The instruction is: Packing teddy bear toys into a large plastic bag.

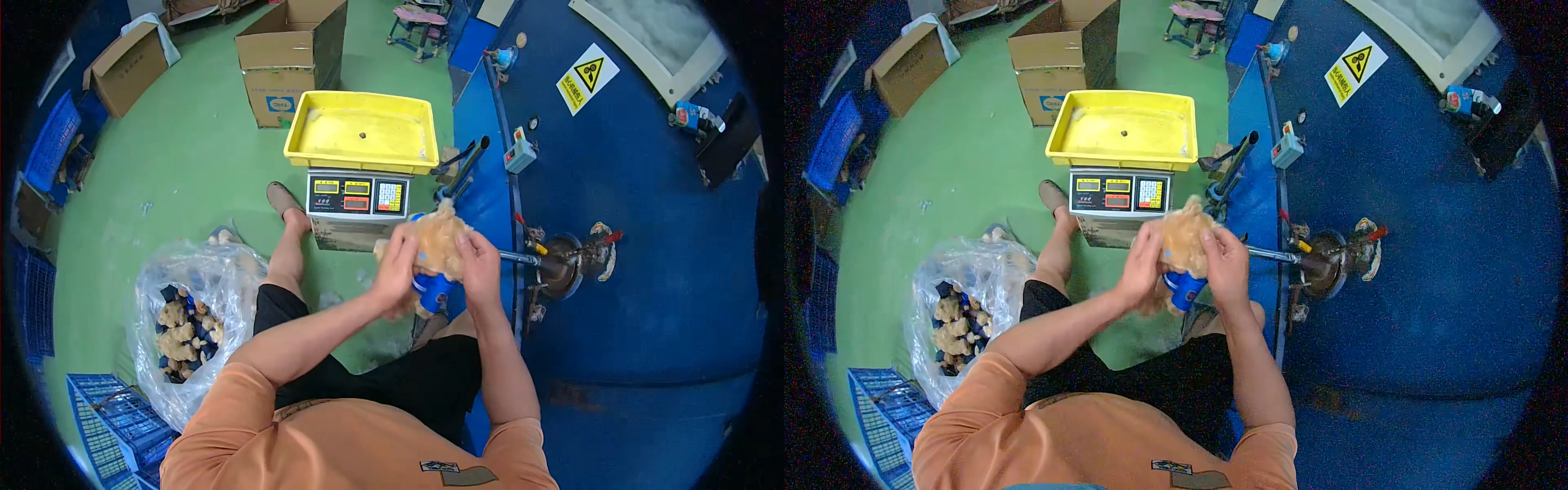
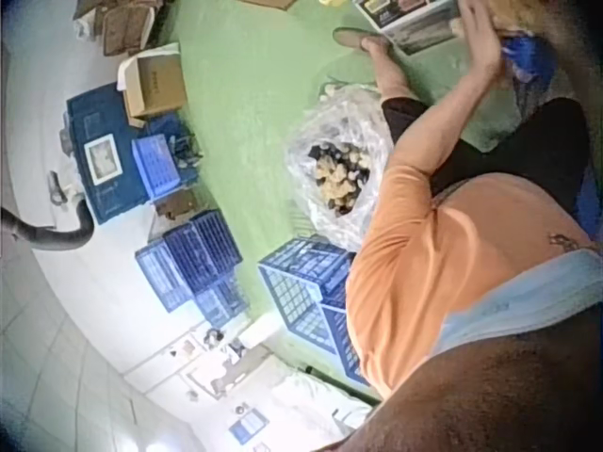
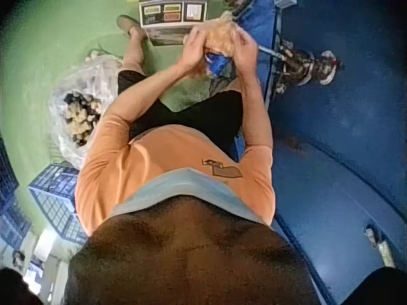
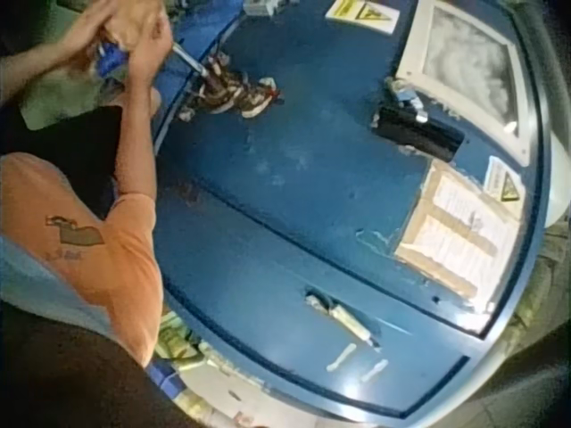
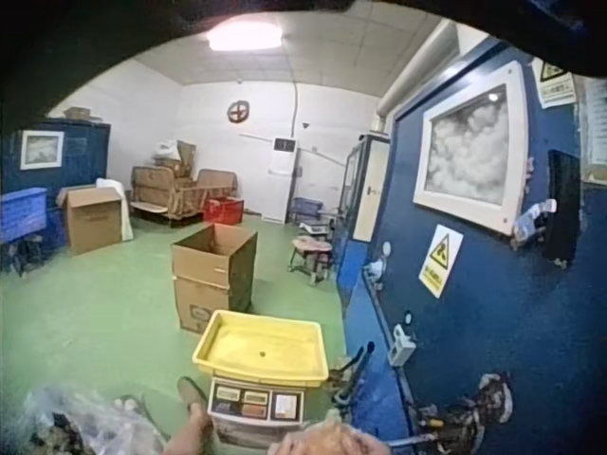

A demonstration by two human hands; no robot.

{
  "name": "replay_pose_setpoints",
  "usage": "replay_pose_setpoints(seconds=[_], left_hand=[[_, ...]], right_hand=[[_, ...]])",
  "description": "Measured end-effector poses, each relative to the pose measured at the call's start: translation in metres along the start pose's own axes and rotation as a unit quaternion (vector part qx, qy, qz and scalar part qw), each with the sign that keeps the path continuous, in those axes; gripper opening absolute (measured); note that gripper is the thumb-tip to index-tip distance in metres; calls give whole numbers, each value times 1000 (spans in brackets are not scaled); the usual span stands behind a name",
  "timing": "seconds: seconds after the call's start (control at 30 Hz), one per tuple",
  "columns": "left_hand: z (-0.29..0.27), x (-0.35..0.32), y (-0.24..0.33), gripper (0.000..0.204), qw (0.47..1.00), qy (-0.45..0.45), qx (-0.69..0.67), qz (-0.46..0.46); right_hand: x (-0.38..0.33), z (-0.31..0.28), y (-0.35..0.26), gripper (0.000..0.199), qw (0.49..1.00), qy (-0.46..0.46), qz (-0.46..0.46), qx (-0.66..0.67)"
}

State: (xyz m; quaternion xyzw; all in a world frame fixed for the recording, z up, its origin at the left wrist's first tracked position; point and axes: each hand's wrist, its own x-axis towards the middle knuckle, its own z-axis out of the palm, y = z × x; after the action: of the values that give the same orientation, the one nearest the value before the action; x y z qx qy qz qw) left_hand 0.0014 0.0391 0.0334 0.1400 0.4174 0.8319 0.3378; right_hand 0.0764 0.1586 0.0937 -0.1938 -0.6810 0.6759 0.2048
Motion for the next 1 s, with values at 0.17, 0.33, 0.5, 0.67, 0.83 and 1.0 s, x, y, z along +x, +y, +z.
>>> replay_pose_setpoints(seconds=[0.17, 0.33, 0.5, 0.67, 0.83, 1.0], left_hand=[[0, -4, -12, 36, 982, 33, 115, 149], [15, -16, 16, 37, 988, 8, 123, 90], [10, -24, -15, 39, 989, 47, -127, 53], [2, 0, -8, 39, 984, 22, -174, 18], [-10, 22, 37, 40, 990, -7, 84, -115], [10, -18, 30, 39, 986, 16, 147, 74]], right_hand=[[0, 4, 3, 21, 999, 34, -18, -37], [3, 1, 5, 19, 999, 29, -1, -14], [3, 9, 0, 21, 974, -18, -59, -219], [9, 9, 3, 23, 972, -11, -45, -232], [7, 21, -5, 22, 997, 18, 64, -42], [3, 14, 5, 26, 998, -11, -40, -46]])
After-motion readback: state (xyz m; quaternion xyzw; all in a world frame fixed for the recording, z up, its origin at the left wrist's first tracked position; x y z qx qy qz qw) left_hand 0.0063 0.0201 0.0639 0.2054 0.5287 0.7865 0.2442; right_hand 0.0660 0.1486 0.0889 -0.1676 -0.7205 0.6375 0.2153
